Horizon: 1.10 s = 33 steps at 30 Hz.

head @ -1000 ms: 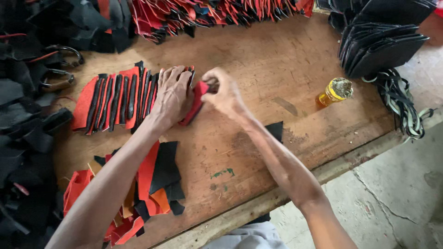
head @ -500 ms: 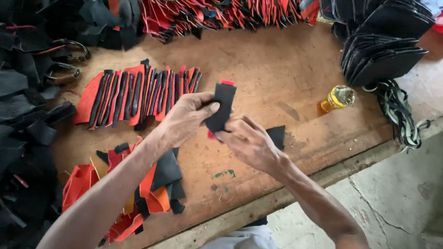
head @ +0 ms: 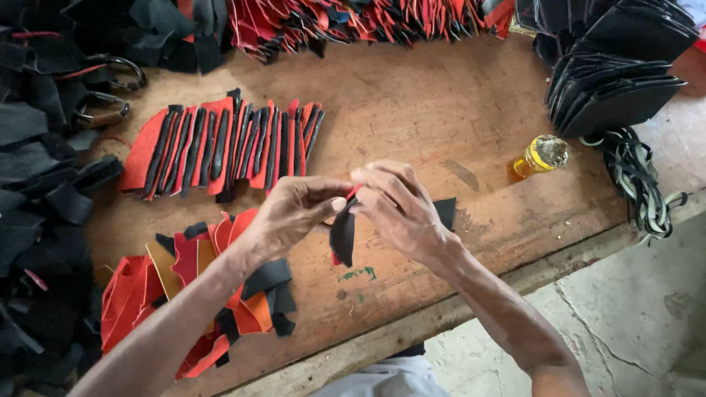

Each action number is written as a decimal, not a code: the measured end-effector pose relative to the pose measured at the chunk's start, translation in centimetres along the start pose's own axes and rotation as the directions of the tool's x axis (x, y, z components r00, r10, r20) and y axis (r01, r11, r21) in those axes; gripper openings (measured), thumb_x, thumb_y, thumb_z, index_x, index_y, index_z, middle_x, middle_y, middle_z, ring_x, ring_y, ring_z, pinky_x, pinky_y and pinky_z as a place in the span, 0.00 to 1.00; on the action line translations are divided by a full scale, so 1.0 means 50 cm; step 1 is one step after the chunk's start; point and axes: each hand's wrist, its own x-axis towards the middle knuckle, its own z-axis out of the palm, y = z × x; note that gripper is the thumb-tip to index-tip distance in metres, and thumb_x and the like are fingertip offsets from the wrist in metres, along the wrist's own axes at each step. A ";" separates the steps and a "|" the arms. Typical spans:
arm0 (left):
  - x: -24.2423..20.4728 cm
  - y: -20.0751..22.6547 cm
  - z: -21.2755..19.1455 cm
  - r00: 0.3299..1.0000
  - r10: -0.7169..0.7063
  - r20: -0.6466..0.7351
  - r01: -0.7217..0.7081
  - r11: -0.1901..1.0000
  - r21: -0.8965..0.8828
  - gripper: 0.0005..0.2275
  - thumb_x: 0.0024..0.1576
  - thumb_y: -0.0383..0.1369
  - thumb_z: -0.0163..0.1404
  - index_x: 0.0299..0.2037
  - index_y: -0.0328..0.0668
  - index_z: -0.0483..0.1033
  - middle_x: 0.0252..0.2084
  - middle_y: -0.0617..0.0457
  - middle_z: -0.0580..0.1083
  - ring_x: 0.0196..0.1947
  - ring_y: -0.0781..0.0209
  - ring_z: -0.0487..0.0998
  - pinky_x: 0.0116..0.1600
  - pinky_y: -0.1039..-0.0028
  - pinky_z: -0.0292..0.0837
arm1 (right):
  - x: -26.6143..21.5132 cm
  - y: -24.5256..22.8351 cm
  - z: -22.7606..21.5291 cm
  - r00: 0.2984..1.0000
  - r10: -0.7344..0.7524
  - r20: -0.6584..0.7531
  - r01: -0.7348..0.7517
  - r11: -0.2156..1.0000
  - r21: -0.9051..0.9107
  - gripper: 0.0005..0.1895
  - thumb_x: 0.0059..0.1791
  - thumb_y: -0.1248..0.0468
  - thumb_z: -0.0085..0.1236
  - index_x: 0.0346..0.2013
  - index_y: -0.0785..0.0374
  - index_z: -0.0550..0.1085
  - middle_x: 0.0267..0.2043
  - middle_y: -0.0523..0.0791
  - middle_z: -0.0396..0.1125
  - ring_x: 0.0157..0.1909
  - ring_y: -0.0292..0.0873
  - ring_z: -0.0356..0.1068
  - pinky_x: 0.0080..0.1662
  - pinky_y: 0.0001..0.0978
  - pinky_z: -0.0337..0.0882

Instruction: The person repeatedly picks up red and black leather pieces, aligns them, and places them into a growing stack on the table. The person occasionally rubs the pieces together before stacking them.

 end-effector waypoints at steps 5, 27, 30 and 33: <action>-0.008 -0.022 0.008 0.936 0.303 -0.180 -0.136 0.782 0.608 0.08 0.61 0.24 0.52 0.47 0.33 0.82 0.33 0.50 0.82 0.32 0.67 0.79 0.39 0.75 0.76 | -0.005 -0.017 -0.008 0.981 -0.015 0.192 0.006 0.999 0.048 0.14 0.41 0.73 0.67 0.37 0.67 0.72 0.46 0.48 0.68 0.50 0.51 0.70 0.51 0.43 0.74; -0.120 0.024 0.065 0.980 0.167 -0.107 -0.154 0.981 0.121 0.21 0.56 0.18 0.51 0.59 0.39 0.62 0.48 0.50 0.76 0.48 0.61 0.79 0.46 0.69 0.79 | -0.139 0.012 0.013 0.468 0.707 0.530 -0.684 -0.089 0.724 0.10 0.51 0.70 0.61 0.47 0.66 0.74 0.41 0.45 0.74 0.40 0.37 0.75 0.41 0.32 0.78; -0.140 -0.002 0.081 0.971 0.214 -0.107 -0.202 0.973 0.109 0.15 0.60 0.17 0.53 0.56 0.32 0.70 0.49 0.46 0.77 0.49 0.60 0.79 0.52 0.71 0.78 | -0.126 -0.007 0.005 0.418 0.703 0.575 -0.695 -0.160 0.701 0.10 0.51 0.69 0.61 0.47 0.67 0.76 0.39 0.45 0.74 0.38 0.37 0.76 0.37 0.32 0.77; -0.139 -0.033 0.086 0.976 -0.014 -0.216 -0.019 0.988 -0.151 0.12 0.61 0.21 0.50 0.55 0.34 0.71 0.43 0.47 0.76 0.39 0.59 0.79 0.43 0.66 0.82 | -0.122 -0.022 0.005 0.418 0.670 0.613 -0.681 -0.214 0.700 0.10 0.51 0.68 0.61 0.47 0.67 0.76 0.36 0.46 0.74 0.34 0.37 0.74 0.30 0.30 0.73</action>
